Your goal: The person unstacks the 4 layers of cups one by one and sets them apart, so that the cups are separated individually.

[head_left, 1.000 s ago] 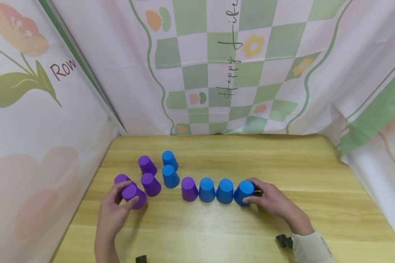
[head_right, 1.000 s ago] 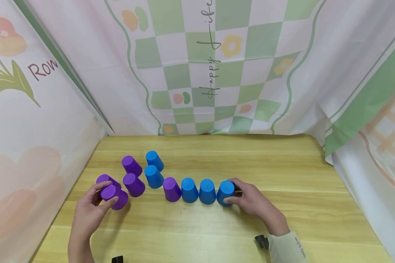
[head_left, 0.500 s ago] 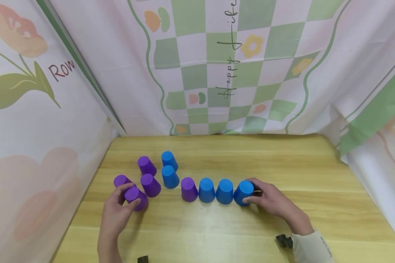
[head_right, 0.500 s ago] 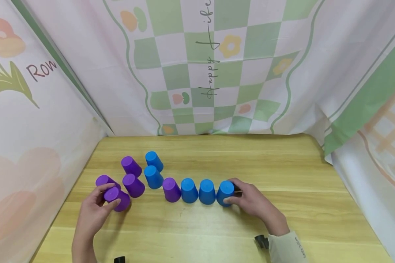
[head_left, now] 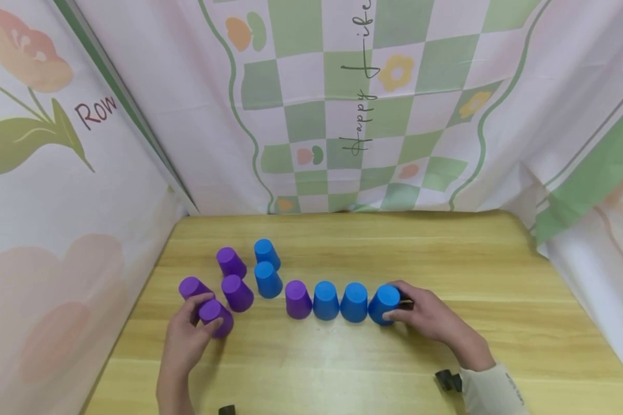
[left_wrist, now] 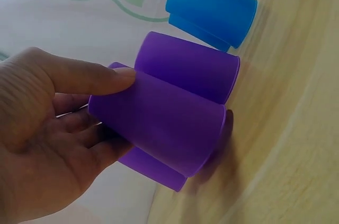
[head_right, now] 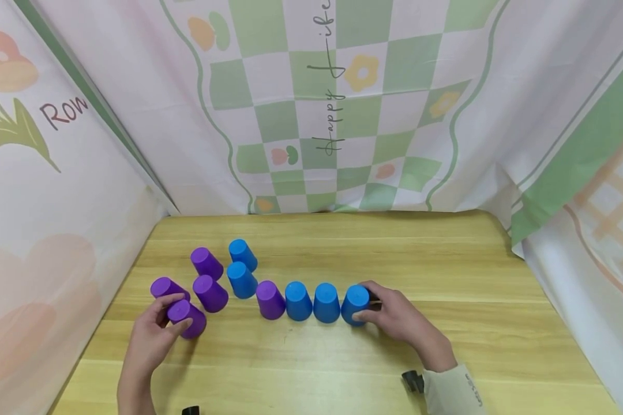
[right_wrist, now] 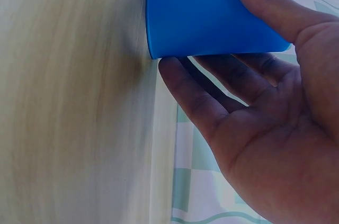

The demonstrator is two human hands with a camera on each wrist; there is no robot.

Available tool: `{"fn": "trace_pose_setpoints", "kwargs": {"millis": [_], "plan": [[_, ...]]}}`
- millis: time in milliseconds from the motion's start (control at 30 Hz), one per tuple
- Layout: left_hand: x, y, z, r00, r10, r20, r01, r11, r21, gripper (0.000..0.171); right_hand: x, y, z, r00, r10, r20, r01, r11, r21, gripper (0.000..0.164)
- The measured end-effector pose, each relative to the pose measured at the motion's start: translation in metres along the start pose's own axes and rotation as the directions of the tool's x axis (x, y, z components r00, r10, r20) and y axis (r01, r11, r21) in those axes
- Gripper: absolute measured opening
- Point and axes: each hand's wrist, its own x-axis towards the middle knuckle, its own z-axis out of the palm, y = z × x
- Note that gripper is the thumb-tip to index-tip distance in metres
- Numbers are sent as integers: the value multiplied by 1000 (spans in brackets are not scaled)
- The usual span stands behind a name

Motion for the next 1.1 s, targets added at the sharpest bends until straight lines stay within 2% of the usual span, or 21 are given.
{"fn": "trace_pose_setpoints", "kwargs": {"millis": [433, 700, 933, 1100], "plan": [[2, -6, 1, 1000, 17, 25, -18, 1000, 25, 58, -1, 1, 0, 1000, -10, -4, 10, 1000, 1, 48], [1, -2, -1, 999, -17, 38, 14, 998, 67, 61, 0, 3, 1, 1000, 11, -3, -11, 1000, -1, 48], [-3, 5, -4, 999, 33, 21, -34, 998, 61, 58, 0, 1, 0, 1000, 12, 0, -12, 1000, -6, 50], [-5, 12, -6, 999, 42, 15, -43, 998, 55, 56, -1, 0, 0, 1000, 8, 4, -8, 1000, 0, 49]]}}
